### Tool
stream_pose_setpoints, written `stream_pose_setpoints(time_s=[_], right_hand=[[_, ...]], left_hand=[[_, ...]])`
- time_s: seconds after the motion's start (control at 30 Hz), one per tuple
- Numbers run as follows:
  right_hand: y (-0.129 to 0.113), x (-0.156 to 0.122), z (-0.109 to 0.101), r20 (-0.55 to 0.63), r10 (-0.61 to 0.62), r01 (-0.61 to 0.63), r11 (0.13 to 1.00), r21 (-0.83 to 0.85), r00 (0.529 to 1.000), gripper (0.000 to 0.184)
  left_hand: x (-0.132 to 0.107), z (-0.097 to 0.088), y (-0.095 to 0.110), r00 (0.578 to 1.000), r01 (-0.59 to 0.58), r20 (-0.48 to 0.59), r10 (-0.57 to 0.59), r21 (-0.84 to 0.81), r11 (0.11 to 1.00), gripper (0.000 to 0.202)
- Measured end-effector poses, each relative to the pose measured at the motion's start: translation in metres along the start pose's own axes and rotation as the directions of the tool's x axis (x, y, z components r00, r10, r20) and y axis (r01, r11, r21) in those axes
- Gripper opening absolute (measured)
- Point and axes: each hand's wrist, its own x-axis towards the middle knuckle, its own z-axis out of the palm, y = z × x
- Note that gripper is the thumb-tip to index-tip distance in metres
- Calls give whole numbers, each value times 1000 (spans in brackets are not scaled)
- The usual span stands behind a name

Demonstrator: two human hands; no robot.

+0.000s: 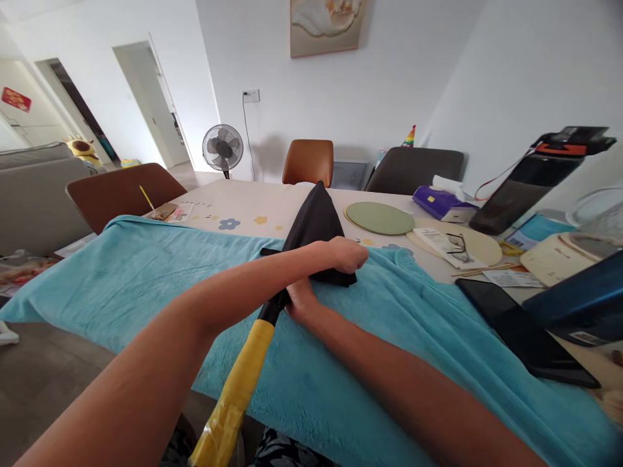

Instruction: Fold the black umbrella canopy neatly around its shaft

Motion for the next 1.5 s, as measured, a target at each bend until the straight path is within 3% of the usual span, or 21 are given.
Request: stream_pose_setpoints(time_s=[0.1, 0.2, 0.3, 0.37, 0.47, 0.53, 0.6, 0.7, 0.9, 1.03, 1.1, 1.17, 1.2, 1.23, 1.33, 1.37, 1.4, 1.43, 1.5], right_hand=[[-1, 1, 0, 33, 64, -65, 998, 13, 997, 10], [-3, 1, -1, 36, 157, -157, 988, 6, 987, 12], [-6, -1, -1, 19, 185, -185, 983, 10, 983, 12], [-8, -2, -1, 19, 186, -187, 982, 20, 982, 13], [-9, -2, -1, 31, 187, -187, 982, 31, 982, 13], [-9, -2, -2, 40, 189, -191, 981, 27, 981, 12], [-8, -1, -2, 51, 198, -199, 980, 22, 979, 12], [-8, -1, -3, 56, 210, -212, 977, 35, 976, 12], [-13, -2, -3, 53, 250, -254, 961, 112, 967, 19], [-14, -1, -3, 28, 265, -267, 959, 93, 964, 17], [-14, -1, -2, 9, 268, -268, 960, 77, 963, 16], [-15, -2, -1, -3, 272, -271, 960, 67, 962, 15], [-15, -3, -1, -3, 272, -271, 961, 64, 962, 16], [-15, -3, -1, -3, 269, -268, 961, 63, 963, 16], [-15, -4, 0, -1, 265, -264, 962, 67, 964, 17], [-15, -3, 0, -5, 268, -267, 961, 69, 963, 18], [-15, -3, -1, -10, 273, -271, 960, 71, 962, 18], [-15, -2, -1, -15, 276, -274, 959, 69, 961, 18], [-14, -1, -1, -11, 276, -275, 960, 61, 961, 18]], left_hand=[[-14, -8, -6, 984, 20, -176, -25, -28, 999, 25], [-37, -19, -15, 926, 38, -369, -84, -129, 991, 23], [-67, -24, -34, 827, 39, -527, -194, -291, 956, 20], [-89, -17, -54, 742, 70, -572, -349, -453, 889, 19], [-122, 8, -89, 609, 115, -434, -664, -779, 616, 18], [-142, 31, -110, 541, 85, -334, -772, -892, 445, 14], [-156, 52, -124, 513, 79, -240, -824, -943, 323, 13], [-165, 73, -132, 495, 82, -176, -851, -965, 248, 12], [-163, 72, -137, 518, 54, -191, -833, -965, 255, 10], [-170, 70, -145, 459, 62, -175, -871, -972, 228, 12], [-173, 76, -148, 481, 110, -180, -858, -959, 262, 14], [-174, 82, -151, 531, 184, -169, -830, -933, 308, 16], [-174, 84, -151, 531, 236, -163, -831, -914, 330, 17], [-174, 85, -150, 498, 294, -178, -849, -887, 358, 19], [-179, 76, -131, 283, 416, -372, -884, -783, 463, 23], [-182, 71, -119, 234, 414, -448, -863, -757, 506, 22], [-186, 65, -103, 248, 376, -478, -842, -754, 539, 17], [-190, 60, -86, 325, 316, -470, -821, -765, 562, 12], [-197, 55, -49, 562, 217, -330, -758, -826, 520, 19]])
